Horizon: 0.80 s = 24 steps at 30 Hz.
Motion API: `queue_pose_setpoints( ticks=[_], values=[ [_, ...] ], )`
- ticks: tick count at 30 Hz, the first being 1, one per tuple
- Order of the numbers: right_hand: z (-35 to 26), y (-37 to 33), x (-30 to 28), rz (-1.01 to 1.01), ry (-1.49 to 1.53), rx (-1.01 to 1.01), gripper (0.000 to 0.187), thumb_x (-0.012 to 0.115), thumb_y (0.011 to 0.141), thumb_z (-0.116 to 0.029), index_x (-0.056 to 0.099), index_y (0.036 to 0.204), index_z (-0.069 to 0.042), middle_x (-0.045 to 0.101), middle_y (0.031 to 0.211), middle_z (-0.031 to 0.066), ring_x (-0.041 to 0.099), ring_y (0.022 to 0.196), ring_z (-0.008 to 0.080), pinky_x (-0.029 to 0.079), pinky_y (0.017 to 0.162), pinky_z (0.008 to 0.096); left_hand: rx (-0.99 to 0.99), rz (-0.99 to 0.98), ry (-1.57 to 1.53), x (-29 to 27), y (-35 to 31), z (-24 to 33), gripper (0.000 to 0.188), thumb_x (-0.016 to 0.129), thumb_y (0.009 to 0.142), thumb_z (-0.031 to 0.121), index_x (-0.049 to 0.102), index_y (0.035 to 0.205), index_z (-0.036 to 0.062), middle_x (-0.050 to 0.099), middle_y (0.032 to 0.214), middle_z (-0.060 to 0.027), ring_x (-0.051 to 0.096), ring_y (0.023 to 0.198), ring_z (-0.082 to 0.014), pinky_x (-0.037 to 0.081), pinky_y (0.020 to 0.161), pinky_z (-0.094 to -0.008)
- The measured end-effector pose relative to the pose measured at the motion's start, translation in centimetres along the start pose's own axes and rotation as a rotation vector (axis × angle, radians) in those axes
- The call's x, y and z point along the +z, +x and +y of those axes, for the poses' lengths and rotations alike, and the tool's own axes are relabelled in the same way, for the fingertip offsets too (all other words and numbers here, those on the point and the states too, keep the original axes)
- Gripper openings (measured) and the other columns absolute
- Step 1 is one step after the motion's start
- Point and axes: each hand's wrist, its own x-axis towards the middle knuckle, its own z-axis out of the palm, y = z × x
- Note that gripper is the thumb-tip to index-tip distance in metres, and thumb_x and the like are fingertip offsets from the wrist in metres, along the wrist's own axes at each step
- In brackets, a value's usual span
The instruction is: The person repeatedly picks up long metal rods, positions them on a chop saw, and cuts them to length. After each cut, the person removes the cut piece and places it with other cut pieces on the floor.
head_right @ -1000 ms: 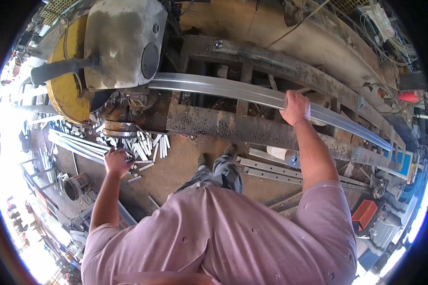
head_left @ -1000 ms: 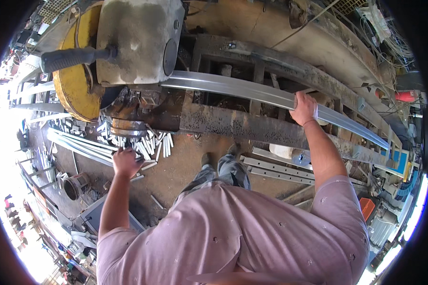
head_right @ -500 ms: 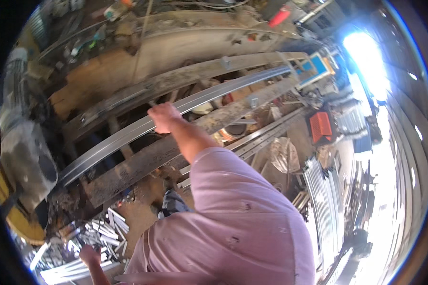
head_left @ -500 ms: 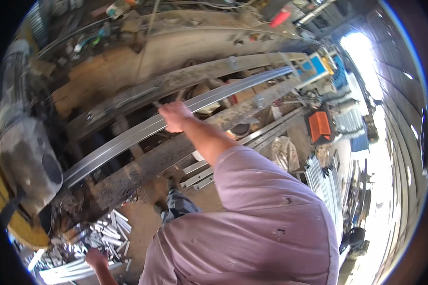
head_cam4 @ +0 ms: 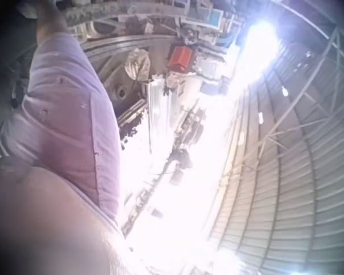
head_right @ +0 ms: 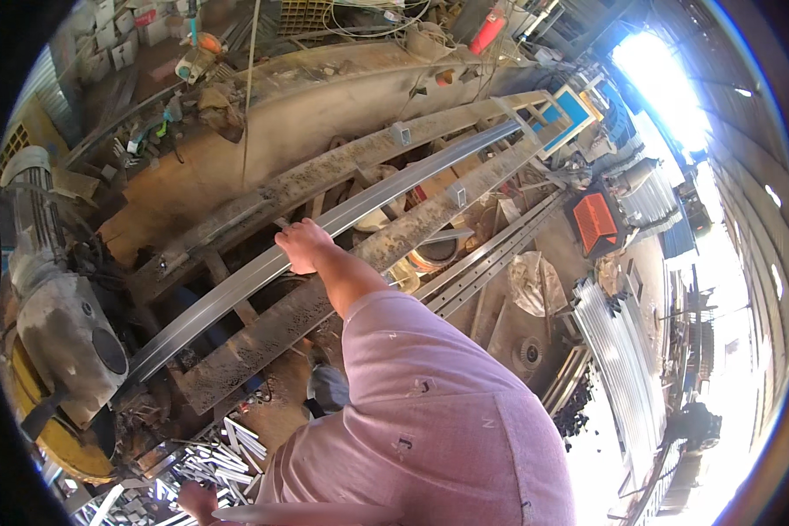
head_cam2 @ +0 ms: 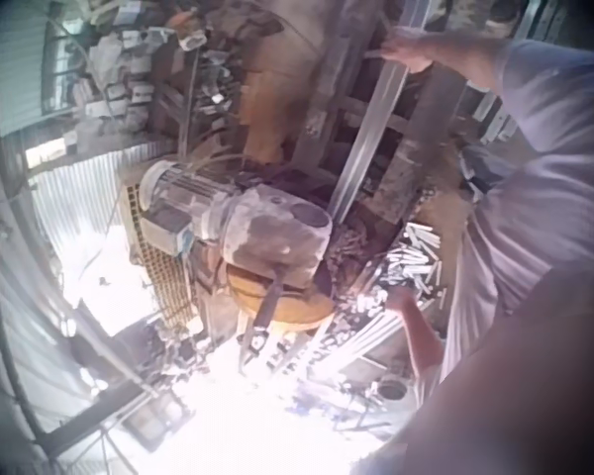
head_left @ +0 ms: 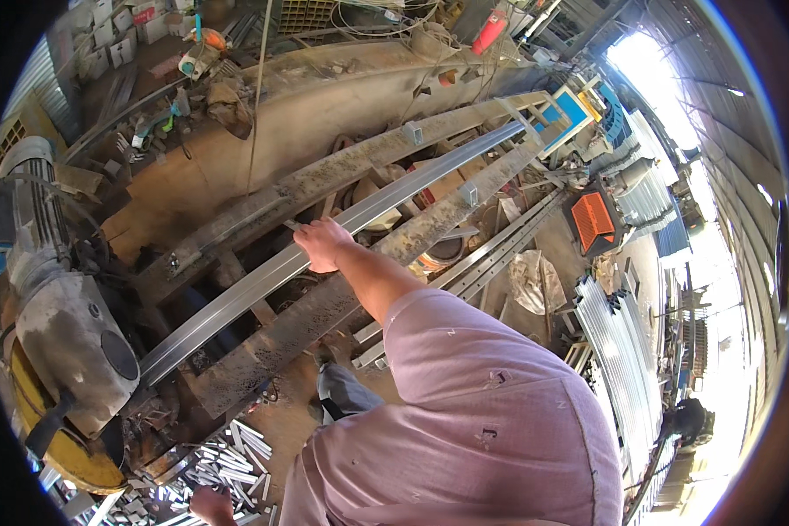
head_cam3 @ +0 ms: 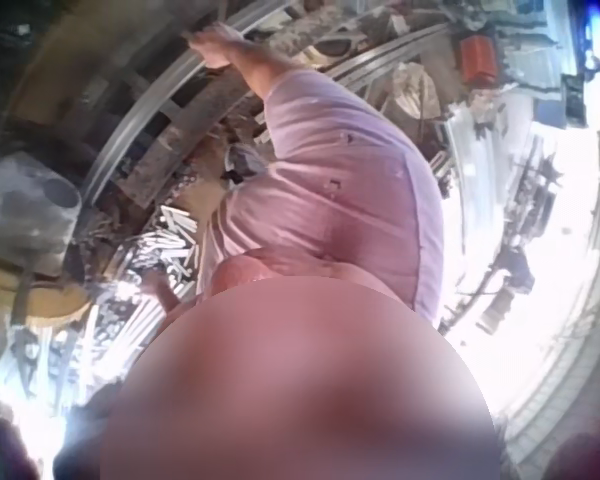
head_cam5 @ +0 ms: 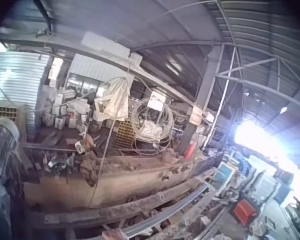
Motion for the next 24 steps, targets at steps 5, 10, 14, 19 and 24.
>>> queue_pose_setpoints(
  ticks=[5,10,14,19,24],
  values=[
    [0.0,-0.6,-0.9,-0.060,0.000,0.018,0.069,0.087,0.076,-0.039,0.061,0.132,-0.009,0.067,0.132,0.0111,0.063,0.129,0.0312,0.049,0.109,0.0461,-0.066,-0.146,-0.007,-4.7,0.0,1.6,0.056,0.090,0.070,0.067,0.083,0.089,0.0144,0.080,0.099,-0.0070,0.079,0.093,-0.0272,0.061,0.078,-0.0409],
    [0.1,-0.9,-0.5,-0.010,0.002,0.004,0.065,0.087,0.076,-0.037,0.061,0.128,-0.009,0.067,0.129,0.0120,0.063,0.128,0.0316,0.049,0.109,0.0466,-0.036,-0.220,0.024,-6.6,-0.4,2.0,0.058,0.081,0.077,0.072,0.085,0.096,0.0165,0.082,0.100,-0.0054,0.080,0.093,-0.0250,0.061,0.079,-0.0384],
    [0.1,-0.9,0.2,0.061,-0.001,0.004,0.060,0.087,0.075,-0.036,0.061,0.122,-0.010,0.067,0.124,0.0110,0.064,0.125,0.0315,0.049,0.106,0.0460,0.014,-0.236,0.001,-6.2,-0.4,1.7,0.056,0.077,0.082,0.070,0.085,0.102,0.0191,0.081,0.109,-0.0052,0.078,0.103,-0.0263,0.061,0.084,-0.0394],
    [0.4,-0.8,0.9,0.085,0.022,0.009,0.057,0.088,0.075,-0.036,0.061,0.119,-0.010,0.068,0.121,0.0109,0.064,0.123,0.0311,0.049,0.106,0.0462,0.004,-0.286,0.029,-6.0,-0.4,1.8,0.060,0.074,0.084,0.072,0.084,0.110,0.0183,0.081,0.113,-0.0038,0.078,0.106,-0.0230,0.061,0.084,-0.0397],
    [-0.3,-0.8,-0.4,0.002,-0.005,0.028,0.062,0.086,0.078,-0.036,0.061,0.128,-0.009,0.067,0.130,0.0113,0.063,0.127,0.0321,0.050,0.109,0.0461,-0.022,-0.320,-0.002,-6.9,-0.7,1.8,0.056,0.074,0.086,0.068,0.083,0.111,0.0190,0.081,0.114,-0.0036,0.078,0.107,-0.0238,0.061,0.085,-0.0399]
  ],
)
